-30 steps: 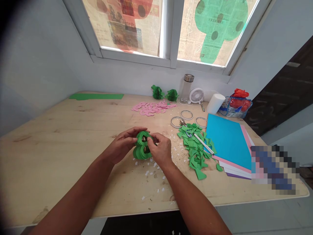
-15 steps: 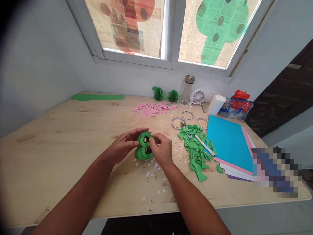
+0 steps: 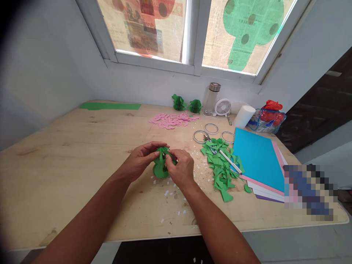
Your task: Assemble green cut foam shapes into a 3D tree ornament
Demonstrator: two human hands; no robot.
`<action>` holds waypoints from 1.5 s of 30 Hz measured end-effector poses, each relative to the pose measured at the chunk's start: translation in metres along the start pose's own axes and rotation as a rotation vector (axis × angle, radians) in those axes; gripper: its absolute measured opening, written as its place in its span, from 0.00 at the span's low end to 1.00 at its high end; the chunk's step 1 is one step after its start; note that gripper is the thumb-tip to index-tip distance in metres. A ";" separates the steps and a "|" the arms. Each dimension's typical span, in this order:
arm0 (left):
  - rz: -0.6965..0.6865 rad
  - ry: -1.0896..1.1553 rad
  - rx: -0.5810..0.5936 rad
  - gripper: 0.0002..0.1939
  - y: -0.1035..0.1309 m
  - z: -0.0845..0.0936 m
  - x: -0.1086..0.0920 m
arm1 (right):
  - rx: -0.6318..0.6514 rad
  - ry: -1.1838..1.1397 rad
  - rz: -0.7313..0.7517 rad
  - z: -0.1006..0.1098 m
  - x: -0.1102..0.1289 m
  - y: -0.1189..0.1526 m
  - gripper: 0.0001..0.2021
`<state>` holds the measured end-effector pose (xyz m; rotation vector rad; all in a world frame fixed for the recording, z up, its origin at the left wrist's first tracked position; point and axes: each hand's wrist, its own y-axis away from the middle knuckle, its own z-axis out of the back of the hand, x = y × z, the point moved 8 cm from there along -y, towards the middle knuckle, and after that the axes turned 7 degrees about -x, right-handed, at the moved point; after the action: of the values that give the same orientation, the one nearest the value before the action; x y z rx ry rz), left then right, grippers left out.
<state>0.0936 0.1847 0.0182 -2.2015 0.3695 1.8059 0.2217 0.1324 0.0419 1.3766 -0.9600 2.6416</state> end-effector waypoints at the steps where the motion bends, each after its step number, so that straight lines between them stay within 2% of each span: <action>1: -0.003 -0.002 -0.003 0.17 0.000 0.000 0.000 | 0.002 0.007 0.007 0.000 0.000 0.000 0.09; 15: -0.012 0.011 -0.054 0.16 -0.001 -0.001 0.001 | -0.019 0.004 0.071 -0.001 0.004 0.002 0.08; 30: -0.004 0.057 -0.016 0.15 -0.004 -0.001 0.004 | 0.034 -0.069 0.113 -0.003 0.008 0.003 0.08; 40: -0.065 0.067 -0.104 0.12 -0.005 0.005 0.000 | 0.084 -0.073 -0.021 -0.009 -0.003 0.003 0.10; 45: -0.092 0.105 -0.153 0.12 -0.006 0.011 -0.004 | 0.104 -0.082 -0.016 -0.010 0.000 0.004 0.10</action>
<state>0.0846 0.1946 0.0203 -2.3814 0.1520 1.7273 0.2134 0.1346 0.0356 1.5187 -0.8257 2.6773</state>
